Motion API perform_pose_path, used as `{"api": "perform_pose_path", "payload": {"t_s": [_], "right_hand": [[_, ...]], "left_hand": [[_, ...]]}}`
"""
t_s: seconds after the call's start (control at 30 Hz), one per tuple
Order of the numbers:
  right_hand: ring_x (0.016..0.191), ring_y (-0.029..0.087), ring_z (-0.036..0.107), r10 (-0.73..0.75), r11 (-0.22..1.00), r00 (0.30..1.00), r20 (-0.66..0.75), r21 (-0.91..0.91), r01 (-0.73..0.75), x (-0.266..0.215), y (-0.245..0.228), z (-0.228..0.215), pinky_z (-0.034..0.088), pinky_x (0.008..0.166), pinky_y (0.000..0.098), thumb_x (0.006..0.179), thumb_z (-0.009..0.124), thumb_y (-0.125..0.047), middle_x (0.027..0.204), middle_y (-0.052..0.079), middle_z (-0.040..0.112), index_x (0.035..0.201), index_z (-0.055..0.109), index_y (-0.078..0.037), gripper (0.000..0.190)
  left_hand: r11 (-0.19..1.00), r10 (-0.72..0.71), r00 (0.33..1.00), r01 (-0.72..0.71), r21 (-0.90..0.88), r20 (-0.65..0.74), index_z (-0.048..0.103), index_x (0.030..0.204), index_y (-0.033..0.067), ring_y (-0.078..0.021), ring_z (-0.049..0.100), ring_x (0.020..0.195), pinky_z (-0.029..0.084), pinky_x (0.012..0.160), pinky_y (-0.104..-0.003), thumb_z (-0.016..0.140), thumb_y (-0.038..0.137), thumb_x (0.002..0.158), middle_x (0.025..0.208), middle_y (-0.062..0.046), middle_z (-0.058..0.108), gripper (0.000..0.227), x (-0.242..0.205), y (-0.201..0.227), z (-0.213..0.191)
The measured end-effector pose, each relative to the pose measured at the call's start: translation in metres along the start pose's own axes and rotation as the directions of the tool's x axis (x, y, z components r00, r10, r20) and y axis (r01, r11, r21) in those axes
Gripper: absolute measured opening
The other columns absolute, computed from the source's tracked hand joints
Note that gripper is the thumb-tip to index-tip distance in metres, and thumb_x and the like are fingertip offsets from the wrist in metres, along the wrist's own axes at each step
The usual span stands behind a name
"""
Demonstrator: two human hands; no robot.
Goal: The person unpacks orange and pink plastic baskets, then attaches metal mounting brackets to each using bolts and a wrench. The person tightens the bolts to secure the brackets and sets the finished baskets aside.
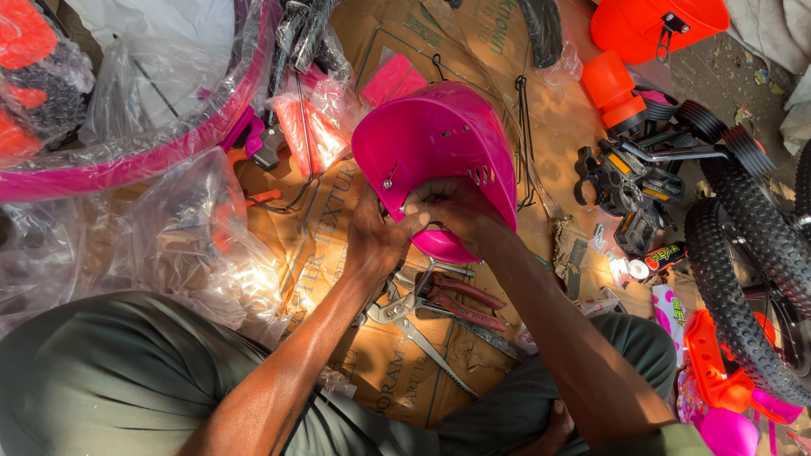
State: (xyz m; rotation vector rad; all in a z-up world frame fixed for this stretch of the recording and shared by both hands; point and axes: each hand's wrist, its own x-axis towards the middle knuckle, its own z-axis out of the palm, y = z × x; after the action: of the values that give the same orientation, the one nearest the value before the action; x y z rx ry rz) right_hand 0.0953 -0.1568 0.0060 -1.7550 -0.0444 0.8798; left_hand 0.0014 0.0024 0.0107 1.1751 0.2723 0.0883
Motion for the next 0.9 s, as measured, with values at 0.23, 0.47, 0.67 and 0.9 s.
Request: {"api": "perform_pose_path", "payload": {"t_s": [0.23, 0.47, 0.67, 0.9], "right_hand": [[0.082, 0.01, 0.067, 0.06, 0.995, 0.998, -0.015, -0.082, -0.061, 0.005, -0.011, 0.005, 0.058, 0.076, 0.0298, 0.077, 0.069, 0.01, 0.087, 0.001, 0.07, 0.092, 0.071, -0.003, 0.02], [0.079, 0.011, 0.067, -0.039, 0.979, 0.998, -0.053, -0.202, 0.027, 0.002, -0.013, 0.018, 0.058, 0.074, 0.0281, 0.078, 0.068, 0.013, 0.086, 0.004, 0.071, 0.091, 0.071, -0.001, 0.019], [0.08, 0.016, 0.068, 0.129, 0.977, 0.991, -0.044, -0.162, -0.135, 0.01, -0.019, 0.011, 0.06, 0.073, 0.0309, 0.082, 0.067, 0.01, 0.089, 0.008, 0.07, 0.096, 0.068, -0.001, 0.018], [0.082, 0.013, 0.067, 0.142, 0.943, 0.983, -0.115, -0.286, -0.17, 0.008, -0.031, 0.018, 0.06, 0.067, 0.0307, 0.083, 0.074, 0.003, 0.092, 0.004, 0.063, 0.095, 0.056, -0.007, 0.024]], "left_hand": [[0.989, -0.023, 0.998, 0.032, 0.143, -0.063, 0.059, 0.126, 0.0015, -0.0189, 0.072, 0.108, 0.057, 0.095, -0.033, 0.076, -0.003, 0.08, 0.112, -0.011, 0.074, 0.049, -0.004, 0.005, -0.001], [0.999, -0.044, 0.998, 0.044, 0.012, -0.046, 0.057, 0.128, -0.0003, -0.0194, 0.071, 0.111, 0.057, 0.096, -0.033, 0.07, -0.008, 0.083, 0.114, -0.011, 0.073, 0.048, -0.002, 0.004, 0.0], [0.995, -0.083, 0.994, 0.086, 0.051, -0.069, 0.057, 0.129, 0.0015, -0.0186, 0.072, 0.107, 0.058, 0.094, -0.031, 0.068, -0.005, 0.086, 0.112, -0.01, 0.075, 0.045, -0.001, 0.008, 0.001], [0.992, -0.088, 0.991, 0.096, 0.082, -0.096, 0.056, 0.13, 0.0045, -0.0171, 0.072, 0.106, 0.057, 0.092, -0.031, 0.069, -0.006, 0.083, 0.111, -0.009, 0.075, 0.05, -0.004, 0.012, -0.001]]}}
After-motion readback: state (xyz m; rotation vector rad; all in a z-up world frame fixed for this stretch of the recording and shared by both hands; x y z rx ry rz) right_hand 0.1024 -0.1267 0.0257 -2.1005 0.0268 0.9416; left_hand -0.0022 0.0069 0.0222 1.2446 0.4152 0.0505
